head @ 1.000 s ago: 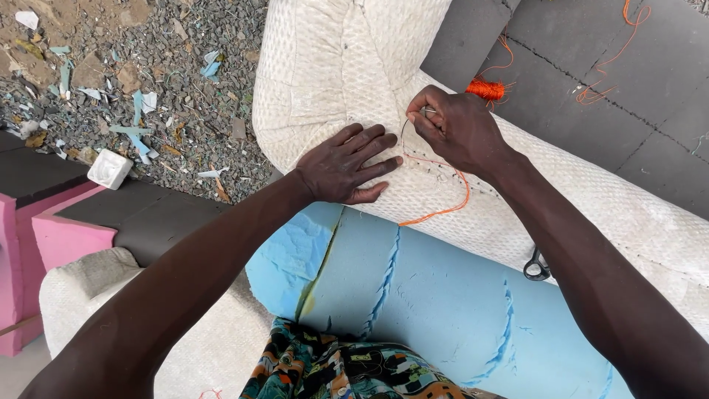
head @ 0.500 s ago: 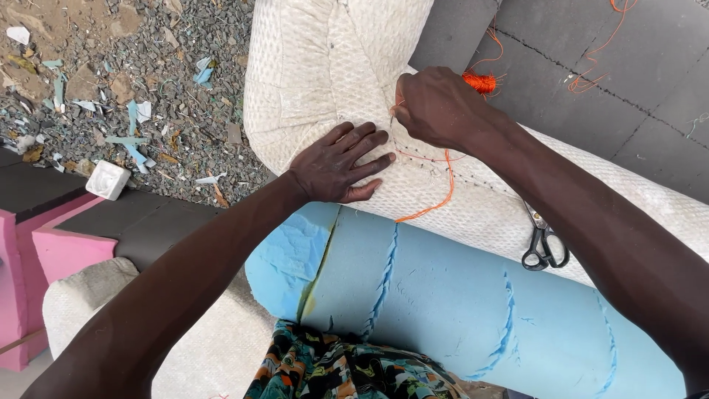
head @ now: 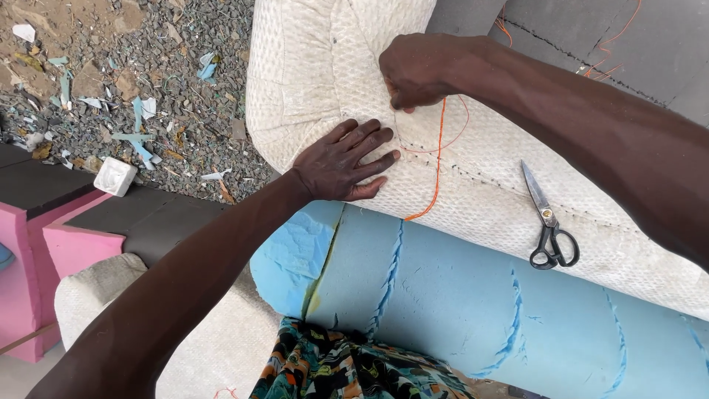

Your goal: Hand-sewing orange thread through white padding to secure it to a furniture frame.

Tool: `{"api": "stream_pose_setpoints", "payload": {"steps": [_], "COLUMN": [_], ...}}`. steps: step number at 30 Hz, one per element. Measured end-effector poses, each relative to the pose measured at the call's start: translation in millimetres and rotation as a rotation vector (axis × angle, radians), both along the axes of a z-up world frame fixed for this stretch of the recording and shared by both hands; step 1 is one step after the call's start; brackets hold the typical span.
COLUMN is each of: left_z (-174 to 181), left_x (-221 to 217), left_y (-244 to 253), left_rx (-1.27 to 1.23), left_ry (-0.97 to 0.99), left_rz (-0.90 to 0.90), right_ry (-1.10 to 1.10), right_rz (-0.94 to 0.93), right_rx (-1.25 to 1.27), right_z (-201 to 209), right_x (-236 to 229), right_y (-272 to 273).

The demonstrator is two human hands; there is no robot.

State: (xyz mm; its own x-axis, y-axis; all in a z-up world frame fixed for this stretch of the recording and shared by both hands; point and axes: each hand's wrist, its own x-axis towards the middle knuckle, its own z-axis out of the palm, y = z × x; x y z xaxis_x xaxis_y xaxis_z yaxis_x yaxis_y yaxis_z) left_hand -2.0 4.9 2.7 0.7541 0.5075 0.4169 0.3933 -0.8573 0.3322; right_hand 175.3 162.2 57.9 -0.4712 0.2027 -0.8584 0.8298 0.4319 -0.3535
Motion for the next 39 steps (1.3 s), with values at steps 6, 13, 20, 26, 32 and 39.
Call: {"api": "stream_pose_setpoints", "payload": {"steps": [6, 13, 20, 26, 32, 39], "left_z": [-3, -3, -3, -3, -5, -9], "left_x": [-2, -3, -2, -3, -3, -1], "left_y": [-1, 0, 0, 0, 0, 0], "left_rx": [0.001, 0.005, 0.008, 0.009, 0.003, 0.016], "left_ry": [0.007, 0.001, -0.016, -0.007, -0.007, -0.012], "left_rz": [0.007, 0.004, 0.009, -0.004, -0.011, -0.006], "right_ry": [-0.016, 0.023, 0.029, 0.040, -0.027, -0.086], "right_rz": [0.278, 0.338, 0.334, 0.377, 0.467, 0.501], "right_rx": [-0.029, -0.039, -0.053, -0.050, -0.091, -0.160], "right_z": [-6, -29, -30, -35, -23, -20], "right_x": [-21, -21, -18, -19, -33, -40], "right_y": [10, 8, 7, 4, 1, -8]}}
